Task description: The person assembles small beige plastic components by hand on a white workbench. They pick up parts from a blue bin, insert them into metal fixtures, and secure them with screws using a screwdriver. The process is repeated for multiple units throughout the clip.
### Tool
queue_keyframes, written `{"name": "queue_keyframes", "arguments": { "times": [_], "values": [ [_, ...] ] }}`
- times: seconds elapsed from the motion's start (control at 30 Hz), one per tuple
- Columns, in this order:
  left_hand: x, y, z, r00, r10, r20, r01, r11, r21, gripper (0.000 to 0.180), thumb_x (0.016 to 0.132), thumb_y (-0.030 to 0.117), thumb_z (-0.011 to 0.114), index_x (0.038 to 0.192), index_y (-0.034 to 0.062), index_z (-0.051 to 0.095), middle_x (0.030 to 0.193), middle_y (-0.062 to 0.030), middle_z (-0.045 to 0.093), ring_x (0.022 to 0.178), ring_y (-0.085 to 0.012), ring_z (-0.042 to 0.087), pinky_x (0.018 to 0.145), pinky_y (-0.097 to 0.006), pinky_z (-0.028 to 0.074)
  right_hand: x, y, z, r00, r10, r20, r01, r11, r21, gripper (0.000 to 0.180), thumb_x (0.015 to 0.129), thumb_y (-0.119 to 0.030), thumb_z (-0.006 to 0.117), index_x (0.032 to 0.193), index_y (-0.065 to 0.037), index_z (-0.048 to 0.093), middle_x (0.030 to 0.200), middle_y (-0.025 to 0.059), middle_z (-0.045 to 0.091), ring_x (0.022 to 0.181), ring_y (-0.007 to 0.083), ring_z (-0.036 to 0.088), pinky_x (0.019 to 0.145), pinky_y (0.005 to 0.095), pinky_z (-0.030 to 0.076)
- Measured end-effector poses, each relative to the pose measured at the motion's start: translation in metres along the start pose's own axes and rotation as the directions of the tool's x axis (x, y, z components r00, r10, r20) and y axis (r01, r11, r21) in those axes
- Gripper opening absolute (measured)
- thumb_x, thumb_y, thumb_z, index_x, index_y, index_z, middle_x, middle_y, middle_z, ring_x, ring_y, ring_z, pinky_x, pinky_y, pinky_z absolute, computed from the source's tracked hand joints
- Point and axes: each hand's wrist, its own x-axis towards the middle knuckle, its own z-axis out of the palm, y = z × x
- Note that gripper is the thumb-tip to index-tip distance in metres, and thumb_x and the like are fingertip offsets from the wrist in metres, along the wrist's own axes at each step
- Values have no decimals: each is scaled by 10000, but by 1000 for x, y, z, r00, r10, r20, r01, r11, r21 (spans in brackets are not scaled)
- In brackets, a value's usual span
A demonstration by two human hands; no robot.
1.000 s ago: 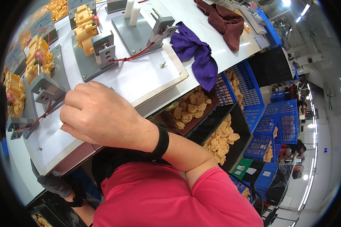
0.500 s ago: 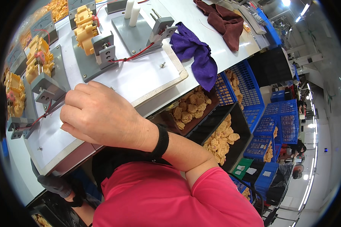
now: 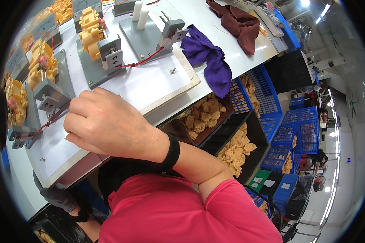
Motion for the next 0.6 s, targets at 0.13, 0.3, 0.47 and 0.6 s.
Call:
{"name": "queue_keyframes", "arguments": {
  "times": [0.13,0.3,0.47,0.6],
  "values": [
    [5,-6,-4,998,11,55,-9,999,-33,930,931,715,214,1363,-76,442,1296,-203,534,1174,-316,531,990,-432,418,0,1,-1,1000,-2,-5,2,1000,-5,173,717,-176,742,737,-83,598,764,34,527,758,219,558,700,341,459],
    [4,-5,-3,997,20,75,-15,997,-74,916,938,705,213,1365,-72,443,1306,-195,531,1190,-312,521,1002,-431,402,0,0,0,1000,-11,0,11,1000,-2,171,713,-164,739,734,-87,588,758,34,516,752,219,553,693,342,458],
    [4,-8,-4,997,18,76,-12,997,-75,903,944,696,213,1365,-69,445,1309,-190,531,1195,-310,517,1004,-430,398,-1,1,0,1000,-17,-8,17,1000,0,162,718,-155,731,742,-87,585,761,33,512,753,217,550,692,340,455],
    [4,-9,-4,998,17,68,-12,997,-70,899,946,693,213,1364,-68,446,1308,-190,531,1194,-309,517,1003,-430,398,-1,0,0,1000,-17,4,17,1000,-8,153,725,-150,723,744,-87,585,764,31,514,755,216,552,694,338,454]
  ]
}}
